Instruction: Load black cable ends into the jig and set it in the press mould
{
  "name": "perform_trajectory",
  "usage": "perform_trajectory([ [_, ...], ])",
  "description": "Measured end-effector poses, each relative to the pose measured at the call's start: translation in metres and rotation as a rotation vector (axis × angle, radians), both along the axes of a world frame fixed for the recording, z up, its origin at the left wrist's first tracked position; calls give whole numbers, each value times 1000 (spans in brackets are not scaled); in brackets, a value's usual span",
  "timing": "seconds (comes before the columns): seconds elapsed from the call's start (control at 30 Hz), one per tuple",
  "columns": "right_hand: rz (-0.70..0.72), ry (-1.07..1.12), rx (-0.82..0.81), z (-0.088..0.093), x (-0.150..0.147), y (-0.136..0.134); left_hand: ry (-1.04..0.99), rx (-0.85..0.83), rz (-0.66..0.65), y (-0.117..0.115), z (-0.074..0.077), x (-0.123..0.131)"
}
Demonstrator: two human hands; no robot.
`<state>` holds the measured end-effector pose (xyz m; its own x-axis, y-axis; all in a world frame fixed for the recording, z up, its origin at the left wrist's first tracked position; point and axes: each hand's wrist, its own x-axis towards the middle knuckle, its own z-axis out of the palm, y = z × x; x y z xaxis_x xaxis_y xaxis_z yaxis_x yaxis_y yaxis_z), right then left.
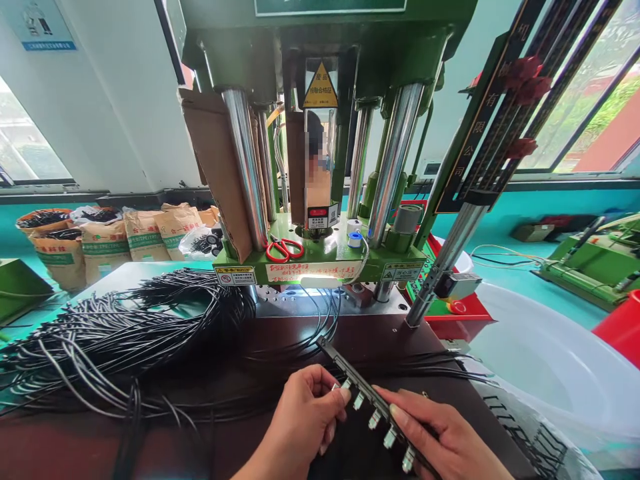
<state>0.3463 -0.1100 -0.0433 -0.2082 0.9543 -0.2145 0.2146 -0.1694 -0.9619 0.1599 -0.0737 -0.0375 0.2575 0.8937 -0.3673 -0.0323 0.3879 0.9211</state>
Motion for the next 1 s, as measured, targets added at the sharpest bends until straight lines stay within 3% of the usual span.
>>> perform_trajectory([
  [0.13,56,-62,-30,-6,10,3,-57,-27,17,0,0,-6],
  [0.3,56,-69,-88,-9,28,0,-172,-89,10,-10,-5,-32],
  [0.4,56,-35,-129,-8,29,-2,-181,-96,-21,-13,3,-43],
  [0.5,54,-34,-130,-7,27,-1,-93,-23,68,-5,18,-37],
  [0.57,21,-24,-134,-7,27,0,-106,-22,58,2,23,-26],
  [0.83,84,-9,-138,-7,31,-2,-91,-29,22,11,2,-3],
  [1.0,105,-92,-101,-5,28,0,-101,-40,39,10,5,-3],
])
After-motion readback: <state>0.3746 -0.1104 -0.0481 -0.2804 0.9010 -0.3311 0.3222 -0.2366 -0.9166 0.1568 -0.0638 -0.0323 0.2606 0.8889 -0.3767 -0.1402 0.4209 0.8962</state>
